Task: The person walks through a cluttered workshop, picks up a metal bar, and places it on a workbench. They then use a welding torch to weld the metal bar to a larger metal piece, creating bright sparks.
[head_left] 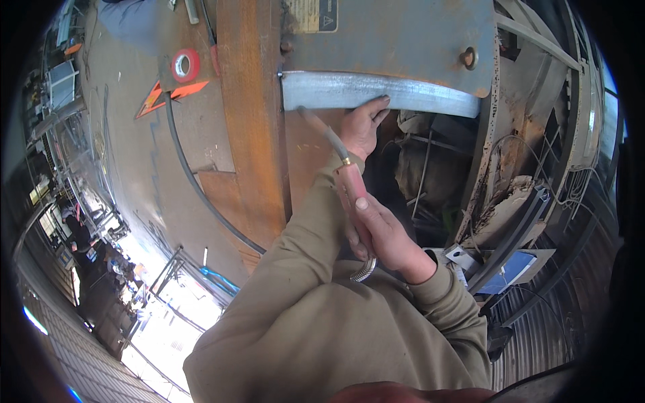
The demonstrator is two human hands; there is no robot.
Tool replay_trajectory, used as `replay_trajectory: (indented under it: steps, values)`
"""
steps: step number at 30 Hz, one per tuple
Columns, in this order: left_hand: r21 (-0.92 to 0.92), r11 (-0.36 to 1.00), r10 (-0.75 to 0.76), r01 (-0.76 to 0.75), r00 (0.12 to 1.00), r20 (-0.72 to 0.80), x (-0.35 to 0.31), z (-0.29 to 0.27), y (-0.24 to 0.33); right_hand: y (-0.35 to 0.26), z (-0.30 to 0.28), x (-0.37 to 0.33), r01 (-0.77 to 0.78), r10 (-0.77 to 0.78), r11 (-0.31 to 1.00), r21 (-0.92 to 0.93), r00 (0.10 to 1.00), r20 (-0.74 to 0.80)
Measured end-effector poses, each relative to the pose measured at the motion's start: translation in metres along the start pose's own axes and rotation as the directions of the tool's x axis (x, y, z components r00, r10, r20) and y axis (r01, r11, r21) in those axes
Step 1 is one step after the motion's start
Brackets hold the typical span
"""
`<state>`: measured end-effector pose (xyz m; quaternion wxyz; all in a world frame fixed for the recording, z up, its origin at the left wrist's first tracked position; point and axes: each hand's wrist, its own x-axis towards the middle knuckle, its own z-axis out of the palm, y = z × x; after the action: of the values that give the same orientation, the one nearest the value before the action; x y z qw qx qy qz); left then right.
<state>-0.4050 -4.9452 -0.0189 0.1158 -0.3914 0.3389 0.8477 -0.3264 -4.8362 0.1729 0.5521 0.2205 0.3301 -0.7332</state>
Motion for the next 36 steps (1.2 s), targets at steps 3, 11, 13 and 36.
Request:
replay_trajectory:
  steps: [3,11,13,36]
  values:
    - [0.002,0.998,-0.055,0.055,0.998,0.0,0.002,-0.001,0.001,-0.003,0.004,0.006,-0.021,0.022,0.999,-0.03,1.0,0.016]
    - [-0.015,0.997,-0.073,0.073,0.997,0.007,0.004,-0.003,-0.001,-0.004,0.011,0.012,-0.022,0.023,0.999,-0.042,1.0,0.014]
    - [-0.012,0.997,-0.082,0.082,0.997,0.001,0.004,-0.002,0.0,-0.004,0.013,0.012,-0.031,0.031,0.999,-0.042,1.0,-0.004]
    - [0.007,0.999,-0.031,0.031,0.999,-0.033,0.003,0.001,0.001,-0.004,0.017,0.009,-0.031,0.03,0.998,-0.055,0.999,-0.023]
